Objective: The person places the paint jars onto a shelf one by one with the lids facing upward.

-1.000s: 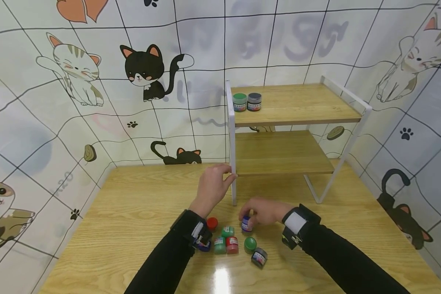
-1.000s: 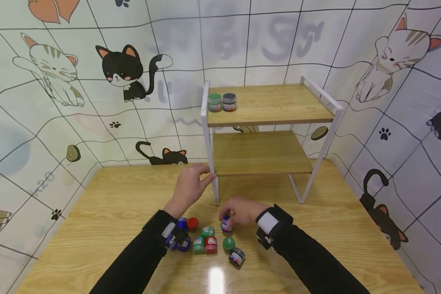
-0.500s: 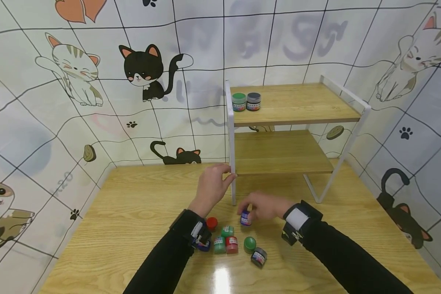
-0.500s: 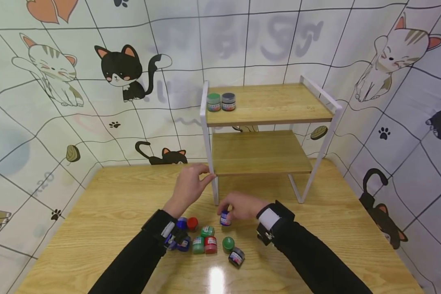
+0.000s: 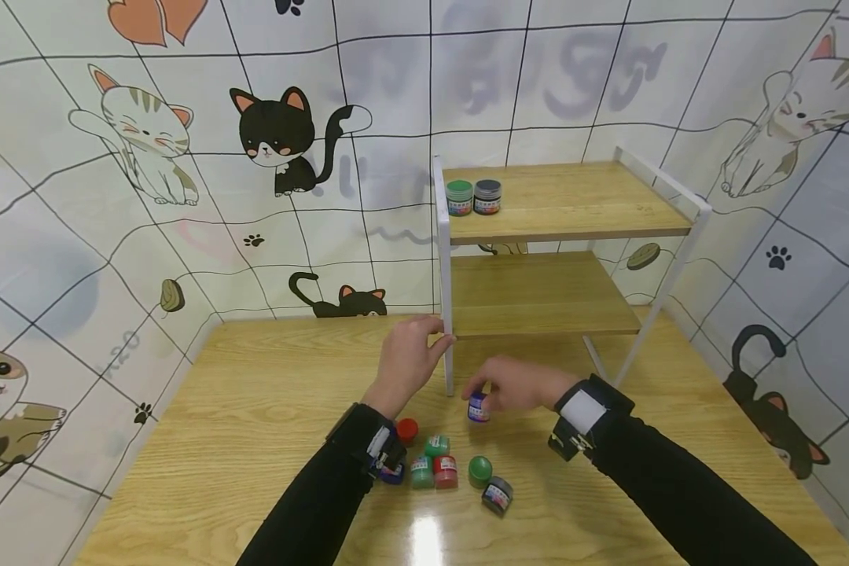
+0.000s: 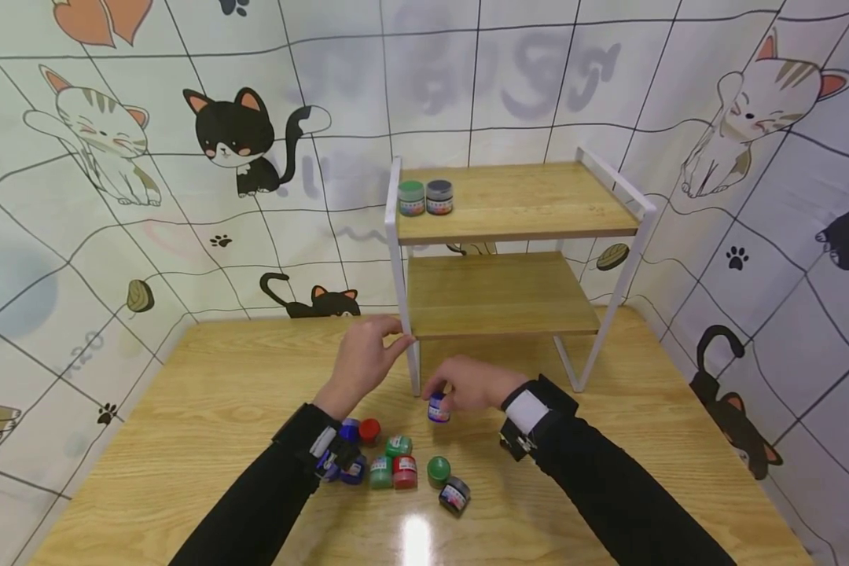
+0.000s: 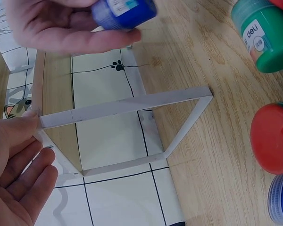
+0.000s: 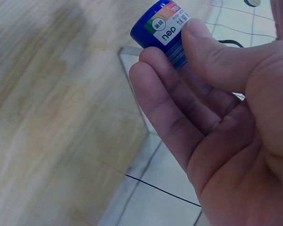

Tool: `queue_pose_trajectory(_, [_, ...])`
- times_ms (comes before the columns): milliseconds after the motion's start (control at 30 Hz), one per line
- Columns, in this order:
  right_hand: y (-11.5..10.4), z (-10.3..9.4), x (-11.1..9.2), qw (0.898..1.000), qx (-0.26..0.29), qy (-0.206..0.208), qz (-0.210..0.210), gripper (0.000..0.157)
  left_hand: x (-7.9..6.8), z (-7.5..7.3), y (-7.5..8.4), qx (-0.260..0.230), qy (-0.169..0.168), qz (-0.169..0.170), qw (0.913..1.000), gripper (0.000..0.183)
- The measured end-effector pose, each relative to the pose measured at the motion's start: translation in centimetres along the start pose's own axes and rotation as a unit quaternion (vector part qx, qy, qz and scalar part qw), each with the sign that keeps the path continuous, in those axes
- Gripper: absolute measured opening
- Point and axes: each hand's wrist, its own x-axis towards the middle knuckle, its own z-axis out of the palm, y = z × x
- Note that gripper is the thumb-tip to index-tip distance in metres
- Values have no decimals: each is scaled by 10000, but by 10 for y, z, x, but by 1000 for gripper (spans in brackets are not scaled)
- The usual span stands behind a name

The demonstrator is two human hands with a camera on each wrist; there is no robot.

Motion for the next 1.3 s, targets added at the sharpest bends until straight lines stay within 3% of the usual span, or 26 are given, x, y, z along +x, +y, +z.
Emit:
queue_pose_trajectory(700, [-33, -47, -20, 9983, -520, -24, -247, 29, 2, -2, 1, 11, -179, -44, 9998, 18])
queue_pose_trajectory(1067, [-50, -67, -32, 9977, -657, 49, -172, 30, 2, 2, 0, 31, 28, 146, 9999, 16])
queue_pose_trajectory(1300, [-63, -87, -37, 9944, -991, 268, -245, 30, 2, 1, 0, -69, -33, 20, 10000, 16])
